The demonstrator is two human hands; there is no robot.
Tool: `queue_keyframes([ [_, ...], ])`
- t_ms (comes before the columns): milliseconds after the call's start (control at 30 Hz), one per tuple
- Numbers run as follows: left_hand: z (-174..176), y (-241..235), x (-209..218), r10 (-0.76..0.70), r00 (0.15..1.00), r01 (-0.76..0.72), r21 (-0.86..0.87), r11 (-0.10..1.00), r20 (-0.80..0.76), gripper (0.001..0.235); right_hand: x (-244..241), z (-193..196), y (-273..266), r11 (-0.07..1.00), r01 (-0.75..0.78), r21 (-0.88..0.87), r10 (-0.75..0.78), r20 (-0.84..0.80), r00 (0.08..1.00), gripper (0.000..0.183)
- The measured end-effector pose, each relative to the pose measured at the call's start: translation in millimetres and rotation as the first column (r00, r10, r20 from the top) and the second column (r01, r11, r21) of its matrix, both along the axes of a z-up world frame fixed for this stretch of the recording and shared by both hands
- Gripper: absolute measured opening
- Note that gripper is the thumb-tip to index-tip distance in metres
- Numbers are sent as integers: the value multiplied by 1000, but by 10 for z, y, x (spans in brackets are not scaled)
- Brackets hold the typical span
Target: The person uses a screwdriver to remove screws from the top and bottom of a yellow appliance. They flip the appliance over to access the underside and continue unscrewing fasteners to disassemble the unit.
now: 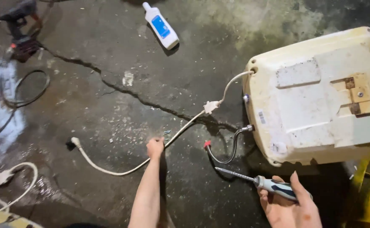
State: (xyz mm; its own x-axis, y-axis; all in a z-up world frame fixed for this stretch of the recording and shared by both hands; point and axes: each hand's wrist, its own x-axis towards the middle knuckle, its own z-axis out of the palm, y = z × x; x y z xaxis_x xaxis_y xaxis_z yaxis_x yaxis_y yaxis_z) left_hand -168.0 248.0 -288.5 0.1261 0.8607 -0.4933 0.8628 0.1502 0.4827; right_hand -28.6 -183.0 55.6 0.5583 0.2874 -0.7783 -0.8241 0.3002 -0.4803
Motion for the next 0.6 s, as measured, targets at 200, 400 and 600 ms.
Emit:
queue_keyframes([
  [200, -103, -201, 333, 37, 986, -23, 89, 996, -160, 39, 260, -377, -351, 998, -17, -67, 10, -105, 994, 41],
  [400, -15, -218, 359, -64, 979, 94, 148, 985, -193, 34, 213, -508, -470, 999, 32, 23, -27, -172, 985, 39],
  [600, 90, -227, 418, -165, 960, 214, 214, 953, -226, 25, 168, -684, -603, 999, -21, -46, 15, -136, 991, 40],
])
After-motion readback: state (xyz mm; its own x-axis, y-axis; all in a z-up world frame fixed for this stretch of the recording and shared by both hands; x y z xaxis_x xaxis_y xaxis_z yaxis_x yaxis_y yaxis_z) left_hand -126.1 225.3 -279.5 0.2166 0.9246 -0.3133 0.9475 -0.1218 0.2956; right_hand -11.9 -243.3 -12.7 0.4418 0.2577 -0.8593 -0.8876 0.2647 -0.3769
